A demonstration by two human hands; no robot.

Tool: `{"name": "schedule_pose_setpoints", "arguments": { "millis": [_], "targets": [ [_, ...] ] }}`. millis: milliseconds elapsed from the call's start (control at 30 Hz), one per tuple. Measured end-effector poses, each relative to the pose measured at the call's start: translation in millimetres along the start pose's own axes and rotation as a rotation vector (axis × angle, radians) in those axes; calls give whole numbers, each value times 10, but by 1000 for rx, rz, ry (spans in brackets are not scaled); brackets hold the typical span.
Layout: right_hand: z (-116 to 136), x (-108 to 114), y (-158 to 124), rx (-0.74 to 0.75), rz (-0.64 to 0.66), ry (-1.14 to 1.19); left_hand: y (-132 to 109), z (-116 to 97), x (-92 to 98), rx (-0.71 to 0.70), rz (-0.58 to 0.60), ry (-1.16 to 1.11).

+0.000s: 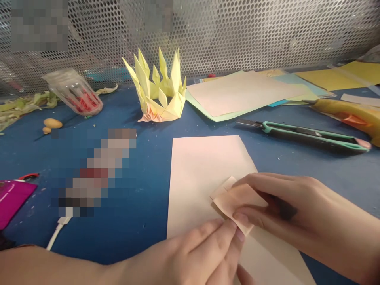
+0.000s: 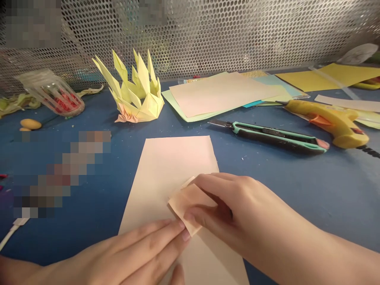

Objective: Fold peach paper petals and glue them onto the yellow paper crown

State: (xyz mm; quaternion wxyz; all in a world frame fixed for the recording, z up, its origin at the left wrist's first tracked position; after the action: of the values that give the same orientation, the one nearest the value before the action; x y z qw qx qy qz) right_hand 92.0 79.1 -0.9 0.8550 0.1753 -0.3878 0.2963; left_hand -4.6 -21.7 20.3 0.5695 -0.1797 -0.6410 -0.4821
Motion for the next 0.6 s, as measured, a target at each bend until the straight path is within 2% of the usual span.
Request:
{"name": "schedule_pose_setpoints", "arguments": {
  "millis": [100, 233, 467, 600],
  "targets": [
    [-25, 5, -6, -33, -38, 26, -29, 33, -2, 74, -44, -48],
    [33, 6, -29, 69, -74, -8, -13, 30, -16, 56, -44, -73],
    [62, -65, -50, 105, 35, 70, -7, 88, -22, 85, -24, -107],
    [82, -62, -32, 110, 31, 66, -3, 62, -44, 98, -22, -117]
  ]
}}
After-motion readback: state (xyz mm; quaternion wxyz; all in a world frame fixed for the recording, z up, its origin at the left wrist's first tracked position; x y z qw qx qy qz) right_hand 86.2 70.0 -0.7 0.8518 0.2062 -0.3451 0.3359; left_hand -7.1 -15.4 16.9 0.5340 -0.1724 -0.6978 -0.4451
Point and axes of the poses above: each hand's wrist, its own y-axis towards the middle knuckle, its own x-axis out of the back of the hand, z = x × y, the point moved 9 cm from there along y, towards the middle knuckle, and after that the axes turned 3 degrees about y, right-handed, at the moved point
